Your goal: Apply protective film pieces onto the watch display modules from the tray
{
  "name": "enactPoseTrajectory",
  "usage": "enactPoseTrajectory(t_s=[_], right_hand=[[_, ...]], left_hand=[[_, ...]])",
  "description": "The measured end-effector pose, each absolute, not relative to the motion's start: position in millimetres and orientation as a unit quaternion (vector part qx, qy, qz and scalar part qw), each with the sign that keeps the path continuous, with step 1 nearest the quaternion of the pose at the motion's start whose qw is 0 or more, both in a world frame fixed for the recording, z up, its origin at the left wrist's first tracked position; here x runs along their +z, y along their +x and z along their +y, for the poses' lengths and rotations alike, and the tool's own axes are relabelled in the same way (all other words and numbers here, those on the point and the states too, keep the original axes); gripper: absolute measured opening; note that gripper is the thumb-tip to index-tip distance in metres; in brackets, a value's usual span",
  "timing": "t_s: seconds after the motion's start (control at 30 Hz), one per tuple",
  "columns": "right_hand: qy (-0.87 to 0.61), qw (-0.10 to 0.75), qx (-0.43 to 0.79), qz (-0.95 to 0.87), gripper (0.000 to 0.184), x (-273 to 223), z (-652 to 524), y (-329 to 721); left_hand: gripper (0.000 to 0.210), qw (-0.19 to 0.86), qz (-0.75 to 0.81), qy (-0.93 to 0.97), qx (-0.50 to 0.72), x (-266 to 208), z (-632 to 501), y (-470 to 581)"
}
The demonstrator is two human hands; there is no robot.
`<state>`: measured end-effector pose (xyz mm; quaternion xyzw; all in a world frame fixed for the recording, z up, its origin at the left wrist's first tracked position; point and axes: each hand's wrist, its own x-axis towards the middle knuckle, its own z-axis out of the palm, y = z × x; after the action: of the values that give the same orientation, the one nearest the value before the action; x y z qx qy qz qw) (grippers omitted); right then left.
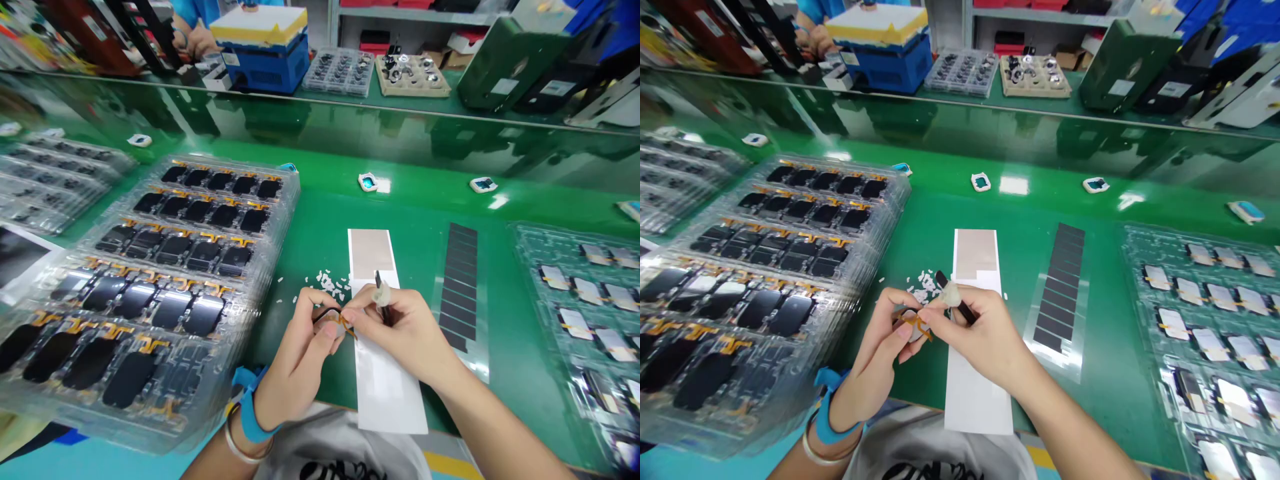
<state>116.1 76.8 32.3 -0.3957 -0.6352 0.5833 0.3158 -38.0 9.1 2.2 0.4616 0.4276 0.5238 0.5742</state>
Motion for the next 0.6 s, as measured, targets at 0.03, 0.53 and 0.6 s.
enactPoseTrajectory(t_s=[0.03,0.53,0.6], right_hand=[[-0.396,0.318,0.572,-0.644,0.024,32.9,76.5,116.0],[-0.416,0.288,0.516,-0.692,0.023,32.3,78.1,119.3],[-0.416,0.288,0.515,-0.692,0.024,31.9,78.6,119.4]], left_hand=[[0.016,0.574,0.426,0.461,0.526,2.0,9.1,-38.2],[0.010,0.577,0.451,0.462,0.502,-2.5,8.4,-37.7],[0.010,0.575,0.451,0.460,0.504,-2.1,8.7,-37.2]])
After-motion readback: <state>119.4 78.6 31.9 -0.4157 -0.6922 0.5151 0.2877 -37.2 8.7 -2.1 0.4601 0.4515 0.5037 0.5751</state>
